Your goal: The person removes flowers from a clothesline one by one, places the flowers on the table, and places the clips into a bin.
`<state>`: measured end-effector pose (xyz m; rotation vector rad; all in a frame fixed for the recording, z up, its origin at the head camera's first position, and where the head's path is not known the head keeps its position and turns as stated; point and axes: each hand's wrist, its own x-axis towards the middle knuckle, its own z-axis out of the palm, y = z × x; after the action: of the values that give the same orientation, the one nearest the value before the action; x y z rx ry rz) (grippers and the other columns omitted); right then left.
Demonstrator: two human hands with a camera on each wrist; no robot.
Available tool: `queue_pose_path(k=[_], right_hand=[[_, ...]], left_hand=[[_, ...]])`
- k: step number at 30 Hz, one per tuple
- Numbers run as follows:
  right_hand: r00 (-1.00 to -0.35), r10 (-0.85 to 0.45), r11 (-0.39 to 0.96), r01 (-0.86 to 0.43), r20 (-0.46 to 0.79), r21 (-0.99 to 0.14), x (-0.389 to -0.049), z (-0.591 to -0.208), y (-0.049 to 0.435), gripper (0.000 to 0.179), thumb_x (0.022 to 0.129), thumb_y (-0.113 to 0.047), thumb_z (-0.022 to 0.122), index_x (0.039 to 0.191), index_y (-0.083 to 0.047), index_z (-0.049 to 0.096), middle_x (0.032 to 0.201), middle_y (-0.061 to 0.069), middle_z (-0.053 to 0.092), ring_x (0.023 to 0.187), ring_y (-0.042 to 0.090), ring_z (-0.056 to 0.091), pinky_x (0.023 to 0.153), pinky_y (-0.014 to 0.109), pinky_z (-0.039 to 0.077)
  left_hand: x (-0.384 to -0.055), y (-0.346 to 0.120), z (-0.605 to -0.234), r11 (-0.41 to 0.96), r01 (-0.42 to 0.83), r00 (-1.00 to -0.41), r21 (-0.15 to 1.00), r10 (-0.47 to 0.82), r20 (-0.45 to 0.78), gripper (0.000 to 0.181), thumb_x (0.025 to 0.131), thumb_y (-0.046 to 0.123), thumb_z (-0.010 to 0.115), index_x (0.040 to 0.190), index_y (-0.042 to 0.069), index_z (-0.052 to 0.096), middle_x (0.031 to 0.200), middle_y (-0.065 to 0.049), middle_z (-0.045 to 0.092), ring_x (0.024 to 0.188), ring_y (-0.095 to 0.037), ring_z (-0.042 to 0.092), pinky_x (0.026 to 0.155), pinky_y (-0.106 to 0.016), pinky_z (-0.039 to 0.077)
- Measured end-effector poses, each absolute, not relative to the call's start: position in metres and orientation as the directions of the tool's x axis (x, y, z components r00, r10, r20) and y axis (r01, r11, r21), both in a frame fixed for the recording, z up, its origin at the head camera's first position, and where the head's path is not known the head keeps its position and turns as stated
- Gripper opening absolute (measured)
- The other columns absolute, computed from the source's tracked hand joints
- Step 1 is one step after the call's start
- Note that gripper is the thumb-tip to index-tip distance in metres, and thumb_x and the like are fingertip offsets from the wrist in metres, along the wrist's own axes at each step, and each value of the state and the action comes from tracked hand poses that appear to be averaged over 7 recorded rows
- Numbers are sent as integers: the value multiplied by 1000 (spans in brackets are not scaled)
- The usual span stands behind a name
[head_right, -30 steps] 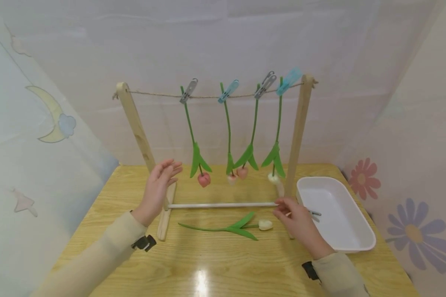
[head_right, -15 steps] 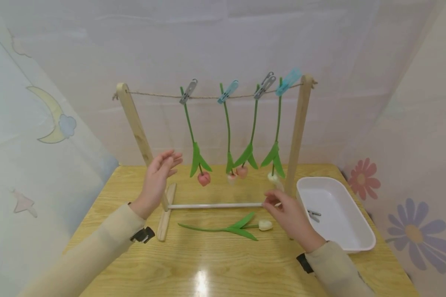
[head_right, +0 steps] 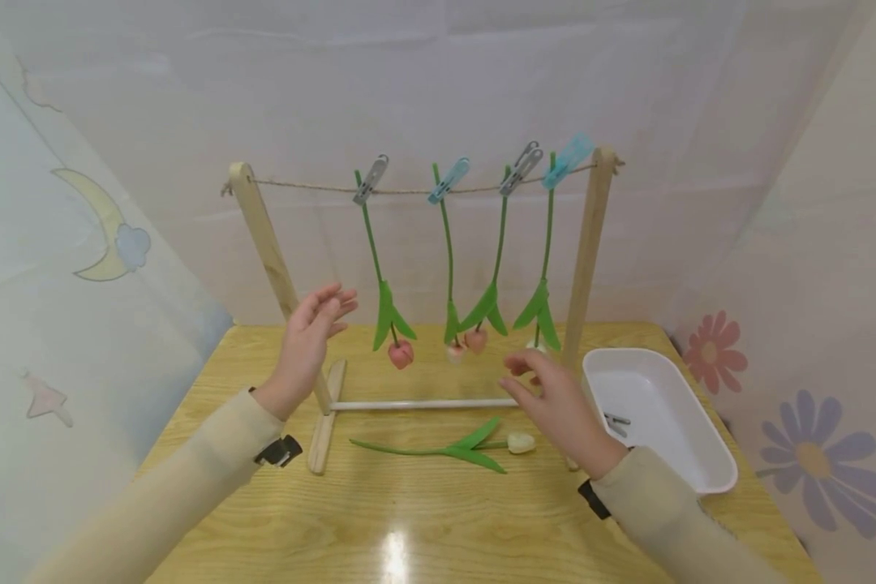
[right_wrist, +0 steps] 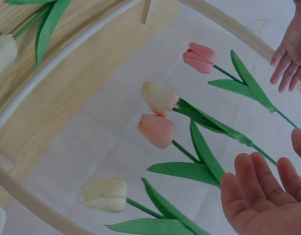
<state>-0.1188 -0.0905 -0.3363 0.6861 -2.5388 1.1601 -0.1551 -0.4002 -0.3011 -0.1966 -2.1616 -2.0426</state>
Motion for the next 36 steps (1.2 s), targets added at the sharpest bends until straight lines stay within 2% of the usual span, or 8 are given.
queue_pose_path(k=[6,10,15,18,24,29,36], right_hand=[[-845,-321,561,-533,427,-633,-120,-324,-96,21,88,4,68,108,4,62,102,14,68,89,27,63,74,25,54],[-828,-335,543,-559,449,-626,-120,-315,-98,21,87,6,68,107,4,62,101,14,68,92,30,63,76,22,52],[-807,-343,521,-589,481,-618,-122,-307,-100,25,85,9,69,109,6,62,101,14,68,93,27,63,77,19,51],[-791,-350,506,-610,501,-609,-124,-302,-102,27,84,10,69,110,7,62,102,15,68,94,25,63,78,21,52],[-793,-355,484,-609,495,-628,-125,-292,-107,29,86,10,67,114,9,60,105,16,67,98,19,60,82,17,49],[-781,-363,466,-625,508,-627,-125,-287,-111,31,85,11,67,115,9,59,105,17,67,98,23,61,82,11,46],[-787,-355,426,-617,505,-662,-127,-280,-114,33,86,10,67,118,9,59,107,18,66,100,17,60,83,16,50]], left_hand=[[-159,-401,-300,68,214,-977,974,-8,215,38,106,10,36,140,-9,37,136,-27,49,127,-35,47,105,-46,39],[-160,-401,-297,71,221,-975,973,4,221,39,106,10,36,140,-8,37,136,-26,49,127,-34,47,105,-46,39],[-162,-400,-295,82,236,-972,968,16,235,38,106,9,36,140,-9,37,135,-26,49,126,-36,48,103,-45,40],[-162,-400,-293,90,241,-971,966,17,240,38,106,8,36,139,-10,38,135,-26,50,126,-38,47,100,-43,41],[-163,-400,-289,104,251,-968,962,26,250,38,106,8,37,139,-10,37,135,-27,50,125,-37,48,101,-45,41],[-164,-399,-288,115,258,-966,959,36,256,38,106,8,38,140,-10,37,135,-26,51,125,-35,49,102,-47,41],[-169,-399,-287,135,259,-966,956,56,253,40,106,10,38,140,-10,36,136,-28,49,125,-35,48,104,-46,41]])
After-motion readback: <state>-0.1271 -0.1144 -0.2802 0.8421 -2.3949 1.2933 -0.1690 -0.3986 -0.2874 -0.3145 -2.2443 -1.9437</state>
